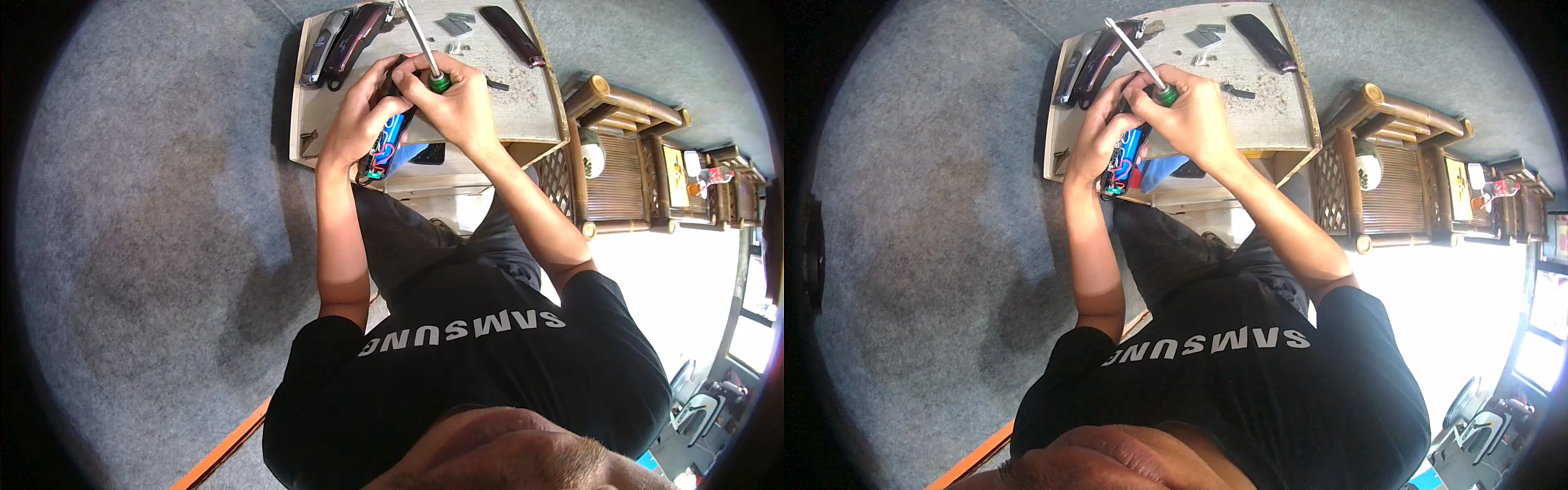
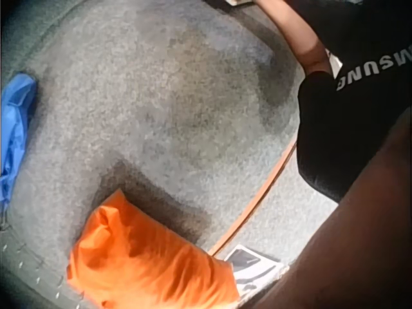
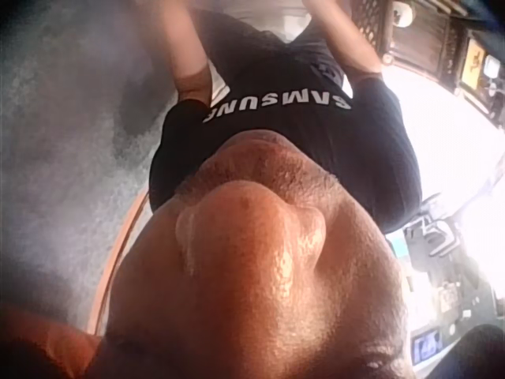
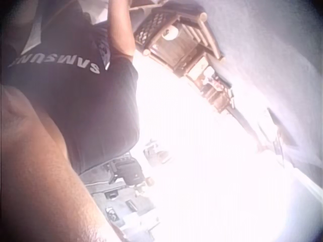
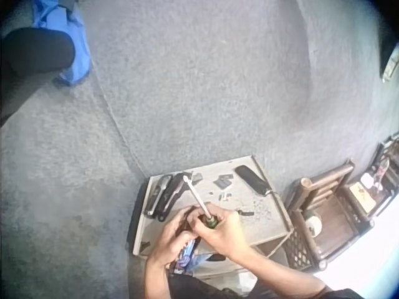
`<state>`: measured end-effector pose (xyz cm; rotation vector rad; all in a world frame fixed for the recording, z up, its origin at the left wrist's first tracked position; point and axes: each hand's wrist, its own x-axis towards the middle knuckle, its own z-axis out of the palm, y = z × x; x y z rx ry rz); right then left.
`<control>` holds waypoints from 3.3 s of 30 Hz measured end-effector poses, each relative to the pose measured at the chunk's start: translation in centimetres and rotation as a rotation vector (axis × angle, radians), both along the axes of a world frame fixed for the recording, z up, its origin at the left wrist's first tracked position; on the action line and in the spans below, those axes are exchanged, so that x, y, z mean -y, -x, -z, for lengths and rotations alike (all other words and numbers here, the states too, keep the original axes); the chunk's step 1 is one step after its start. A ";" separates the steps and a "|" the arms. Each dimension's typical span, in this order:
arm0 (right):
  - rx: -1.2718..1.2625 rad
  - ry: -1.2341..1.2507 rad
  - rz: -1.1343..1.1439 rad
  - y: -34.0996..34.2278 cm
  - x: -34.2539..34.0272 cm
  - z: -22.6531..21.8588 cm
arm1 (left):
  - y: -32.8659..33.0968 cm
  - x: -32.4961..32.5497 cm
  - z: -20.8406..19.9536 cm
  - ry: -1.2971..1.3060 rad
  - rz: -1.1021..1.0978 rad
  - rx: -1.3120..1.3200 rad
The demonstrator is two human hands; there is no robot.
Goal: The person disassembles the housing of a hair clipper, removes internal components using a screwdriver and pliers, and then begins reassembling the device by placing parts back into the casing and tightening screws with a screwdriver.
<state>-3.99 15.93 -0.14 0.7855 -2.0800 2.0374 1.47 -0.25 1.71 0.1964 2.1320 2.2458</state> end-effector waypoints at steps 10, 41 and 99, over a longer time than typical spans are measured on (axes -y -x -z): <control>0.064 0.106 -0.048 0.1 -0.3 0.1 | -0.1 -0.5 -0.4 0.050 -0.049 0.000; 0.064 0.049 -0.011 -0.3 -0.7 -0.4 | -0.2 -0.4 0.1 0.100 -0.063 -0.024; 0.075 -0.033 -0.069 -0.6 -1.3 -0.4 | -0.2 -0.1 0.1 0.070 -0.047 0.003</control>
